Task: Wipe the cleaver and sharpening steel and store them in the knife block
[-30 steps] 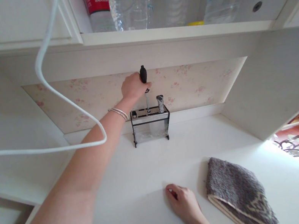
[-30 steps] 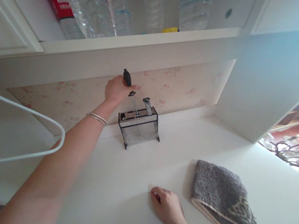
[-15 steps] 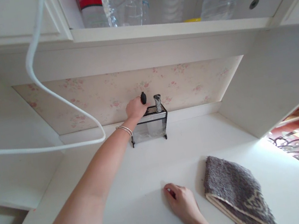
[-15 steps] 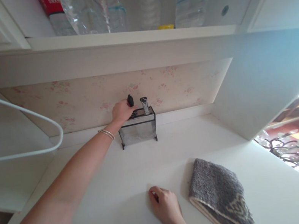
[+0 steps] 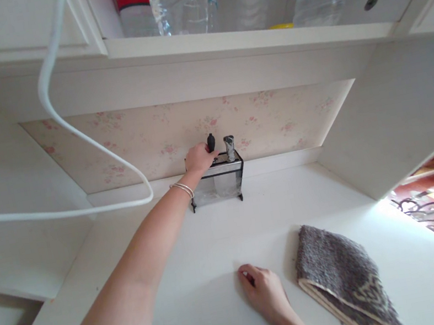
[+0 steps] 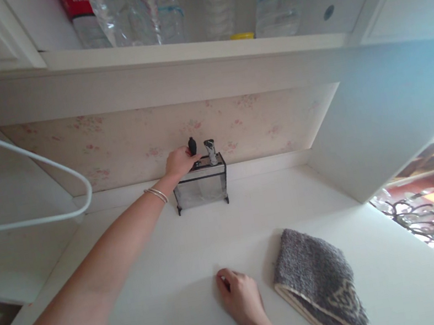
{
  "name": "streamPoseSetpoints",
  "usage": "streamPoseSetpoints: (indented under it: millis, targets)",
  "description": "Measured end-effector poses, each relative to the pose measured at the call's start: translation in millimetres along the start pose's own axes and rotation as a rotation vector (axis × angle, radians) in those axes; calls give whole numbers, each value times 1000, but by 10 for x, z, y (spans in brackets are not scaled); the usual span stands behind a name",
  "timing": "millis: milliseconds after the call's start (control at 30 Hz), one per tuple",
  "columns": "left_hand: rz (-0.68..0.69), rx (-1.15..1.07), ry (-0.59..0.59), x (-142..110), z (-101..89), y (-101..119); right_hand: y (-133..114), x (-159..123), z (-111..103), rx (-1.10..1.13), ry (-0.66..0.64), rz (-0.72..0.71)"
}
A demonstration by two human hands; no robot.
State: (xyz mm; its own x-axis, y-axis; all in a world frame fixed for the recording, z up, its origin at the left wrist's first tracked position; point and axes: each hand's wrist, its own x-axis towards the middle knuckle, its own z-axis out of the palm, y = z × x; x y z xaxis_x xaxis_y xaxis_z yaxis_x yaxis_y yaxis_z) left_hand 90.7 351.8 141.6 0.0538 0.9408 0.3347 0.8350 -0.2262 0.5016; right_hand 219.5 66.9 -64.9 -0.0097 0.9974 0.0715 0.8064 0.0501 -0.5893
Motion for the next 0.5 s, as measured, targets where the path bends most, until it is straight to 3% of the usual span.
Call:
streamPoseSetpoints:
  millis: [333,433,500]
  targets:
    - [30,-221,54,-165,-38,-45,-23,-16,-24,42,-20,4]
    - [8,-346,126,-332,-103,-181,-31,-23,-42,149,-57,35]
    - [-52,-435,171,-450,-135,-342,-37,42,-116,337,-163,105]
